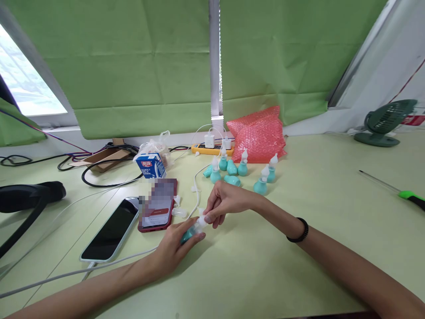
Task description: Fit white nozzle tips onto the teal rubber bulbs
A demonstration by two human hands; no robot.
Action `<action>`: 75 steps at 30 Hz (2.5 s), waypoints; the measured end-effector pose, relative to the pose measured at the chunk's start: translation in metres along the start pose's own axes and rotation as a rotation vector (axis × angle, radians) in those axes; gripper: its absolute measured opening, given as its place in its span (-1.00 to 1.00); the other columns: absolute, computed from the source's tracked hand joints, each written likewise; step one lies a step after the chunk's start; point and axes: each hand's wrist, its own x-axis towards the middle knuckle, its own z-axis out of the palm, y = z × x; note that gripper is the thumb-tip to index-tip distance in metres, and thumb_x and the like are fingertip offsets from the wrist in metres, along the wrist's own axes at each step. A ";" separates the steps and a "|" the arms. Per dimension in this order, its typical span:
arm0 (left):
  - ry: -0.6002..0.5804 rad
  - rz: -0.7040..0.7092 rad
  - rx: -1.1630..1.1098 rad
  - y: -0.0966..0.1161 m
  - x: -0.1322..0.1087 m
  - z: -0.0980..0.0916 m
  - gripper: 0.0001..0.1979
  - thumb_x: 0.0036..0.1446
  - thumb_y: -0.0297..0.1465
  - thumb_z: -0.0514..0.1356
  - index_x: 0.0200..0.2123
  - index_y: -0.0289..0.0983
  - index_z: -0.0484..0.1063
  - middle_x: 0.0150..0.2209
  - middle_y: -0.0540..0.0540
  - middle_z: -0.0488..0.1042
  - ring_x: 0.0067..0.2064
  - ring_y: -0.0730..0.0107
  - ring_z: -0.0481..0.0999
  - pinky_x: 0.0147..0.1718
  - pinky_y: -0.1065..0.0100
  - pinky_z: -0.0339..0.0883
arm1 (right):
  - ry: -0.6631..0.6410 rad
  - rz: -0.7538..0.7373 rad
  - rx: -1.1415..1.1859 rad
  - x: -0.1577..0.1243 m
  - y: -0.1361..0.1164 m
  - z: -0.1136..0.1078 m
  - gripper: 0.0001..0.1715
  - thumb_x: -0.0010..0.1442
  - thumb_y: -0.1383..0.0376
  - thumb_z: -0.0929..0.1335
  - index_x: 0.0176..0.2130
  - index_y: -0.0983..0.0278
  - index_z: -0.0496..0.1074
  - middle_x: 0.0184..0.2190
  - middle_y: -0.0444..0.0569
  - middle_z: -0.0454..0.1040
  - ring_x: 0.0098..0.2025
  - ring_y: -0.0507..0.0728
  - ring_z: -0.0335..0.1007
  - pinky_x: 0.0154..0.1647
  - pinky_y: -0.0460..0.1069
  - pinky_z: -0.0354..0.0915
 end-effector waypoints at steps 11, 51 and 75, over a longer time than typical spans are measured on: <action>-0.071 0.054 -0.002 0.003 -0.001 -0.001 -0.71 0.13 -0.29 -0.01 -0.17 -0.32 0.33 -0.35 -0.17 0.46 -0.39 0.34 0.42 -0.40 0.40 0.24 | 0.020 -0.062 -0.236 -0.011 -0.011 0.007 -0.79 -0.10 0.27 0.39 -0.41 0.35 0.52 -0.64 -0.08 0.46 -0.59 -0.02 0.35 -0.60 -0.19 0.28; -0.003 0.064 -0.035 0.000 -0.001 0.000 -0.73 0.13 -0.33 0.00 -0.15 -0.33 0.30 -0.36 -0.12 0.46 -0.41 0.41 0.39 -0.40 0.43 0.21 | -0.028 0.016 0.188 0.012 0.012 0.007 -0.68 -0.24 0.26 0.46 -0.45 0.43 0.48 -0.61 -0.01 0.49 -0.55 0.07 0.44 -0.59 -0.14 0.38; 0.016 -0.023 -0.268 -0.003 -0.001 -0.003 -0.81 0.13 -0.38 -0.05 -0.26 -0.30 0.31 -0.34 -0.10 0.41 -0.31 0.37 0.38 -0.33 0.36 0.24 | 1.386 -0.082 -1.015 -0.028 -0.006 -0.069 -0.67 -0.03 0.25 0.26 -0.73 0.29 0.27 -0.76 -0.14 0.24 -0.64 -0.01 0.11 -0.61 -0.09 0.02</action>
